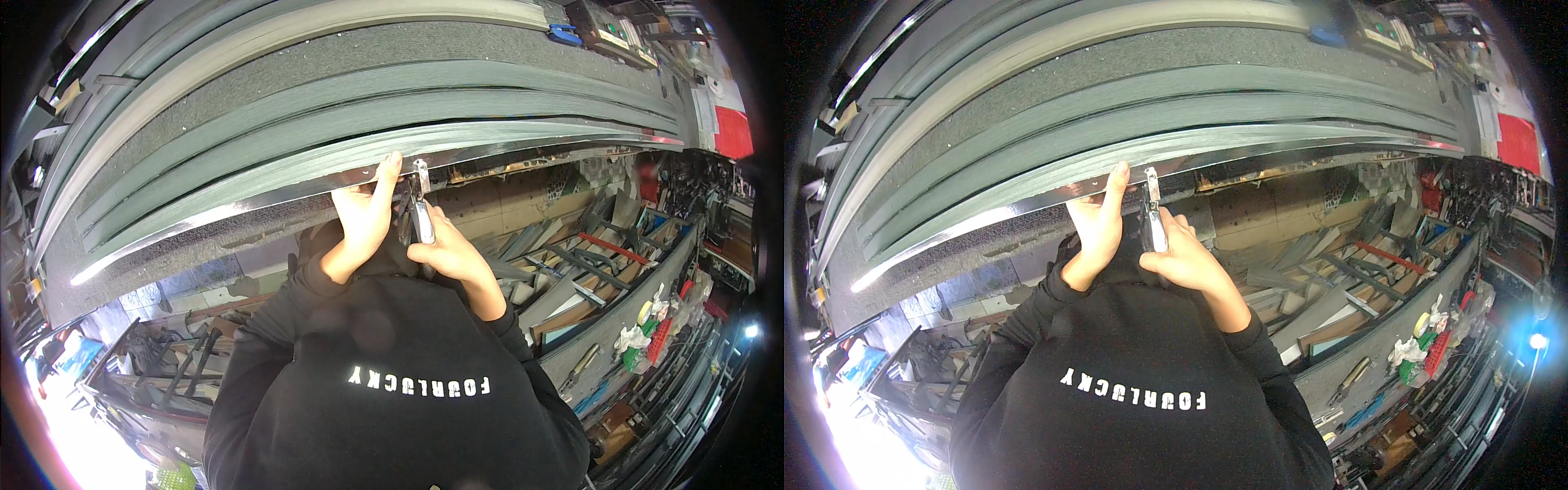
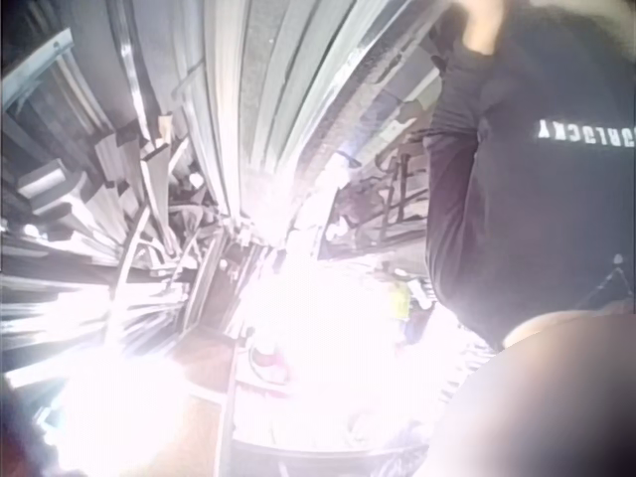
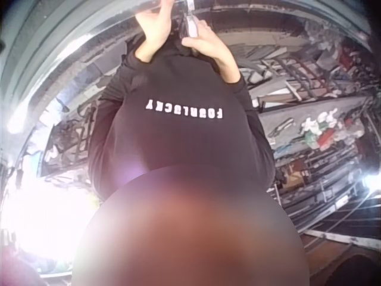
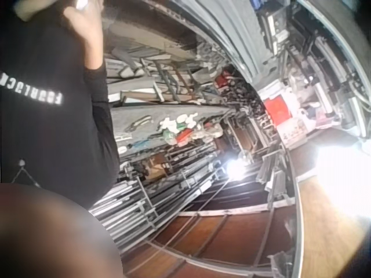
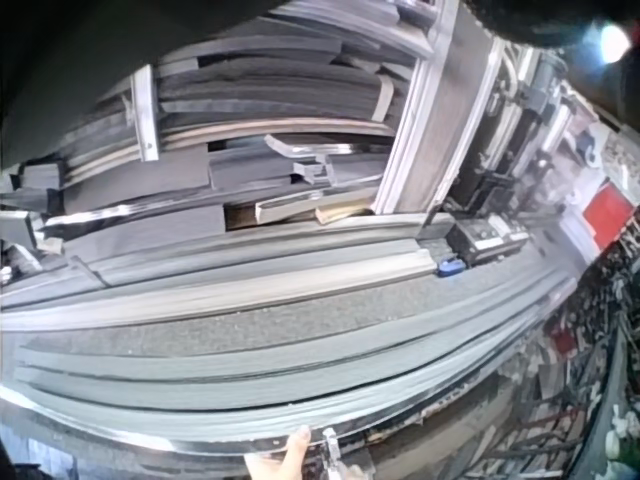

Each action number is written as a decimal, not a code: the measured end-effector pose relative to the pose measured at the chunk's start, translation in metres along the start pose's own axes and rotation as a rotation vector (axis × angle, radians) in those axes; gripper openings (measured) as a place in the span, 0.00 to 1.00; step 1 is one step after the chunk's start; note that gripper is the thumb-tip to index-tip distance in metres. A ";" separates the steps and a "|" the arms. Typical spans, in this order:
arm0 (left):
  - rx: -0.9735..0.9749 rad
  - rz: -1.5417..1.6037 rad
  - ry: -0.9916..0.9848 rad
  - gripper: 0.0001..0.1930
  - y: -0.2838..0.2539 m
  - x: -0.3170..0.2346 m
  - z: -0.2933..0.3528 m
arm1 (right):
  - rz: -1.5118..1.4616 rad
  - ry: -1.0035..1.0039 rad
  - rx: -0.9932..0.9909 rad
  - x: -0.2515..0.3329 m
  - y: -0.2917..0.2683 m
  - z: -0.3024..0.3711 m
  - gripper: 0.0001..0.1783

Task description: The person uses a crimping tool to attach a metal strip to a long gray plastic profile. They repeatedly position the strip, crimp it at multiple points, and adjust the profile on the workbench. The person also uses scissors to trim a small white piece of tape or material.

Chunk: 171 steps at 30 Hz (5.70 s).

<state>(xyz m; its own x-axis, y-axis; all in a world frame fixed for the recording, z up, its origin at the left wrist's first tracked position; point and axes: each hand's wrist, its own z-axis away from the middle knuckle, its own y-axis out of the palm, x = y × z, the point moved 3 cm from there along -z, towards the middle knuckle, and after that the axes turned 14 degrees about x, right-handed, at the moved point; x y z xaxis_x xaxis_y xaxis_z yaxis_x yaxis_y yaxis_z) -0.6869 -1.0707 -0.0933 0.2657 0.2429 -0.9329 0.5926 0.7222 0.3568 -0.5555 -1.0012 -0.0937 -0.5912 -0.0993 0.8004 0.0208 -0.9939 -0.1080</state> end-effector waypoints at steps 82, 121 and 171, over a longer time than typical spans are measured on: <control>-0.065 -0.038 -0.154 0.19 0.005 0.000 0.003 | -0.646 -0.310 -0.110 -0.005 0.002 -0.008 0.39; -0.018 -0.019 -0.108 0.12 -0.011 0.029 -0.013 | -0.480 -0.015 0.029 -0.017 0.013 -0.001 0.34; -0.771 -0.369 -0.177 0.27 -0.050 0.058 -0.006 | -0.555 -0.295 -1.161 -0.264 -0.573 0.159 0.26</control>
<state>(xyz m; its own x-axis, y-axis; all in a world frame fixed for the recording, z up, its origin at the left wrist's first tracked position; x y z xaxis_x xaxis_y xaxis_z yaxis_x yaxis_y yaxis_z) -0.7053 -1.0891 -0.1652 0.3103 -0.1511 -0.9385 0.0016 0.9874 -0.1585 -0.2827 -0.4129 -0.1494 -0.0968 0.1520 0.9836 -0.9521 -0.3022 -0.0470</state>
